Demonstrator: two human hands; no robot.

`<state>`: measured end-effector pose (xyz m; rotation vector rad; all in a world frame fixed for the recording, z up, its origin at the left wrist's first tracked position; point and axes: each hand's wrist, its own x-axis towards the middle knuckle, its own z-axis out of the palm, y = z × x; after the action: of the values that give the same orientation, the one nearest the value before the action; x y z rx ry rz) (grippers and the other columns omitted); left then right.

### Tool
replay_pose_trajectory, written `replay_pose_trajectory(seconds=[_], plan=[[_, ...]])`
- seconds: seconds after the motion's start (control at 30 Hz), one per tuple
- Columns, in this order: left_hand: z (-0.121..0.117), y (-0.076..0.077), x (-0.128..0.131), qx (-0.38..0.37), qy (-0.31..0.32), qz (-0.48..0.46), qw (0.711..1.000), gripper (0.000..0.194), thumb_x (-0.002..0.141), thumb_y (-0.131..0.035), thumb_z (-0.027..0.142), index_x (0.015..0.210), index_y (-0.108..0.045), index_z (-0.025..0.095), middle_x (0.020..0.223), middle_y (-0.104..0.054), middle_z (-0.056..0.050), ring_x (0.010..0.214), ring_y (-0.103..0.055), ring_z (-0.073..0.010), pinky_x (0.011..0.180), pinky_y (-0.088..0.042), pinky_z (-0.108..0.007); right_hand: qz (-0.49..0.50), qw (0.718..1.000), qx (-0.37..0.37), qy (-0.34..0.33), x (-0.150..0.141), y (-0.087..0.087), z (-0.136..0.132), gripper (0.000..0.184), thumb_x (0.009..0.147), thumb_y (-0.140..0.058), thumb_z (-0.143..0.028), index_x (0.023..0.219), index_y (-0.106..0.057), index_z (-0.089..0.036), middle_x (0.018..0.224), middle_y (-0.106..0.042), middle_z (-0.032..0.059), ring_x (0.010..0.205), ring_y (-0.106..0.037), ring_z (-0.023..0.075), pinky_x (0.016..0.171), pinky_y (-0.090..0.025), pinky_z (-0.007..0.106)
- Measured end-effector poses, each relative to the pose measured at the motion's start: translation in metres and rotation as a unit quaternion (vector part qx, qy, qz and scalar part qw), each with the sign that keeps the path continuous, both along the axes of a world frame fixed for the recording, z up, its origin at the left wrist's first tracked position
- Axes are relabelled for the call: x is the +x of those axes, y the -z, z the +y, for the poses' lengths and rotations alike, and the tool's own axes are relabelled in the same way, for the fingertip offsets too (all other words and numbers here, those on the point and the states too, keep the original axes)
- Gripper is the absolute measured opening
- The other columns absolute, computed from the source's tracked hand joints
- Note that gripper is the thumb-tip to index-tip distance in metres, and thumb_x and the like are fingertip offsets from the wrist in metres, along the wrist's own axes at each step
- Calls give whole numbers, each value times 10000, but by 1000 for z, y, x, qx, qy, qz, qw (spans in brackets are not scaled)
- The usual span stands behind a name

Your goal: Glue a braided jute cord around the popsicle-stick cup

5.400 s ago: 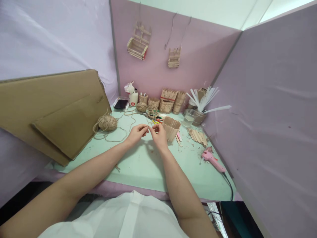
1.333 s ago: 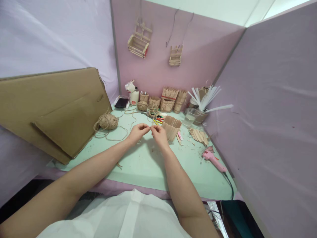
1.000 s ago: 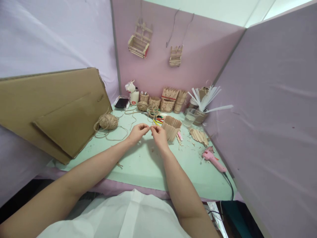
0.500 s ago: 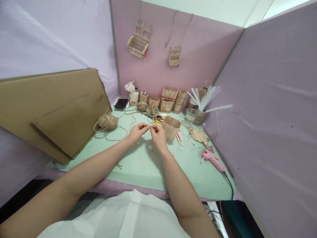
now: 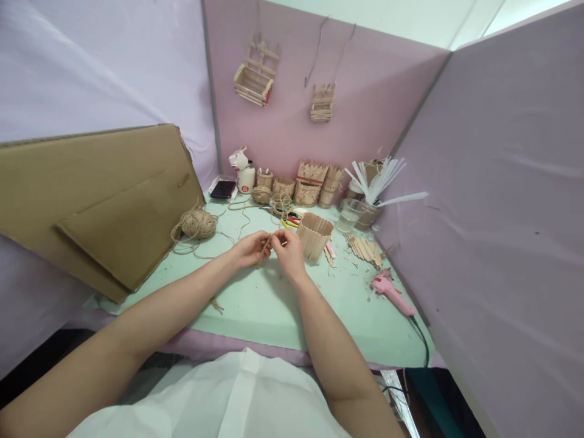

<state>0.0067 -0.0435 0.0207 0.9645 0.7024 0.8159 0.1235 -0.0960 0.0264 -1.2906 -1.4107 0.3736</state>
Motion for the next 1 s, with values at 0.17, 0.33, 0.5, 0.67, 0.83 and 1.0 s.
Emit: replay_pose_trajectory(seconds=[0.17, 0.33, 0.5, 0.67, 0.83, 1.0], plan=[[-4, -1, 1, 43, 9, -52, 998, 164, 673, -652, 249, 717, -527, 152, 613, -508, 14, 551, -475, -69, 500, -353, -195, 55, 998, -27, -5, 0, -2, 1, 150, 746, -548, -319, 757, -604, -180, 739, -613, 23, 668, -541, 148, 654, -431, 279], [-6, 2, 4, 161, -53, -7, 986, 229, 728, -651, 324, 793, -503, 162, 641, -531, 32, 555, -496, -61, 527, -364, -188, 119, 989, -86, -25, 4, 1, 6, 224, 718, -600, -375, 786, -626, -163, 693, -634, 17, 602, -530, 133, 589, -412, 260], [-2, 5, 4, 222, -23, 22, 974, 219, 742, -630, 289, 864, -493, 170, 695, -562, 30, 570, -511, -68, 539, -364, -198, 143, 988, -58, -13, 10, 7, 11, 246, 700, -631, -411, 777, -642, -177, 696, -639, 12, 610, -529, 138, 568, -404, 262], [-4, 3, 2, 289, 6, 134, 948, 159, 767, -551, 299, 714, -531, 151, 611, -532, 28, 537, -443, -80, 541, -333, -218, 161, 985, -55, -21, 14, 9, 13, 246, 693, -647, -422, 751, -633, -183, 675, -626, 2, 600, -517, 131, 561, -391, 260], [-5, 1, 0, 370, -34, 217, 902, 195, 764, -503, 273, 636, -579, 147, 636, -583, 0, 651, -508, -127, 642, -384, -241, 171, 983, -59, -19, 14, 11, 14, 246, 695, -647, -428, 694, -594, -187, 598, -570, -25, 573, -483, 121, 551, -368, 253], [-6, 2, -2, 414, -54, 250, 873, 204, 782, -513, 267, 662, -629, 150, 636, -615, 0, 637, -524, -125, 648, -391, -237, 159, 986, -46, 8, 12, 12, 13, 239, 736, -597, -413, 654, -519, -202, 539, -484, -51, 552, -438, 120, 552, -351, 253]])
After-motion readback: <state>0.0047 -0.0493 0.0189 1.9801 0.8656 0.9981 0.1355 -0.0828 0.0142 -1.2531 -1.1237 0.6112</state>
